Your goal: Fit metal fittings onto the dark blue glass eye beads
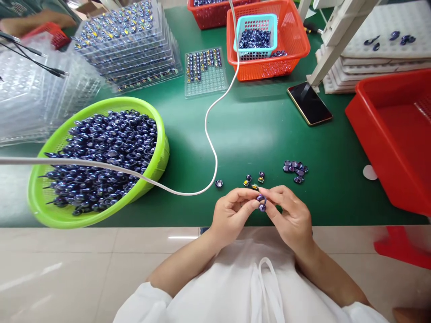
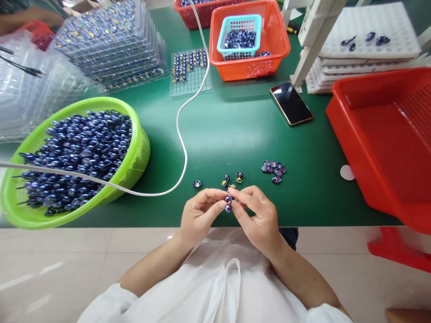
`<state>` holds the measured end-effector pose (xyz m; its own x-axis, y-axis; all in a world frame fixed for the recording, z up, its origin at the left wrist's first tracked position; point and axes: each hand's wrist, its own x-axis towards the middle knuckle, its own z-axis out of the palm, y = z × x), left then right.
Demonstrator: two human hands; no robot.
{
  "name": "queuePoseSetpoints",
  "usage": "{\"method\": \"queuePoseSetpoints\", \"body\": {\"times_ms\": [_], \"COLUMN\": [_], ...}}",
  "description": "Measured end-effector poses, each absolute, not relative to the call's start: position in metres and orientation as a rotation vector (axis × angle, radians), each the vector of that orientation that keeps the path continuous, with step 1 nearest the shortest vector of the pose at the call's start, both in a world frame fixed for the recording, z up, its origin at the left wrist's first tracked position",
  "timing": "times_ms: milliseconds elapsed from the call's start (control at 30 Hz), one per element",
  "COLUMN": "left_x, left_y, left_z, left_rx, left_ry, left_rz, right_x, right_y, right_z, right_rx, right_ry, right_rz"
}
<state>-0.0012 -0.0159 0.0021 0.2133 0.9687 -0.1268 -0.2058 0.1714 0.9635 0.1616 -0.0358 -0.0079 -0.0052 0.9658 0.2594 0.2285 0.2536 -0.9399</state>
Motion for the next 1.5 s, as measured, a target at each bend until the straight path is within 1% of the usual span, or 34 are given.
{"method": "queuePoseSetpoints", "body": {"times_ms": [100,333,433,600,700,767,1000,1133,1267,1500], "left_x": [-0.002,-0.008,-0.005,-0.004,-0.007,-0.008,-0.004,-0.001,0.0,-0.001], "left_y": [-0.014,-0.013,-0.012,-0.006,-0.003,-0.003,-0.009,-0.013,-0.015,-0.016], "left_z": [0.005,0.009,0.009,0.007,0.002,0.0,0.005,0.005,0.004,0.0], "left_rx": [1.01,1.392,1.272,0.794,0.651,0.619,0.805,0.961,1.088,1.005], "left_ry": [0.986,1.072,1.067,0.929,0.859,0.857,0.907,0.914,0.898,0.878], "left_rz": [0.993,0.969,0.921,0.772,0.703,0.668,0.714,0.647,0.656,0.662], "right_x": [0.168,0.178,0.177,0.176,0.178,0.18,0.183,0.182,0.181,0.18], "right_y": [-0.033,-0.03,-0.031,-0.033,-0.032,-0.031,-0.029,-0.031,-0.031,-0.032], "right_z": [-0.004,-0.006,-0.008,-0.009,-0.008,-0.008,-0.014,-0.014,-0.014,-0.017], "right_rx": [-1.198,-1.186,-1.159,-1.175,-1.128,-1.098,-1.091,-1.041,-0.991,-0.97], "right_ry": [-1.607,-1.848,-1.885,-1.819,-1.887,-1.956,-2.11,-2.149,-2.149,-2.116], "right_rz": [0.652,0.374,0.309,0.391,0.463,0.446,0.306,0.23,0.214,0.22]}}
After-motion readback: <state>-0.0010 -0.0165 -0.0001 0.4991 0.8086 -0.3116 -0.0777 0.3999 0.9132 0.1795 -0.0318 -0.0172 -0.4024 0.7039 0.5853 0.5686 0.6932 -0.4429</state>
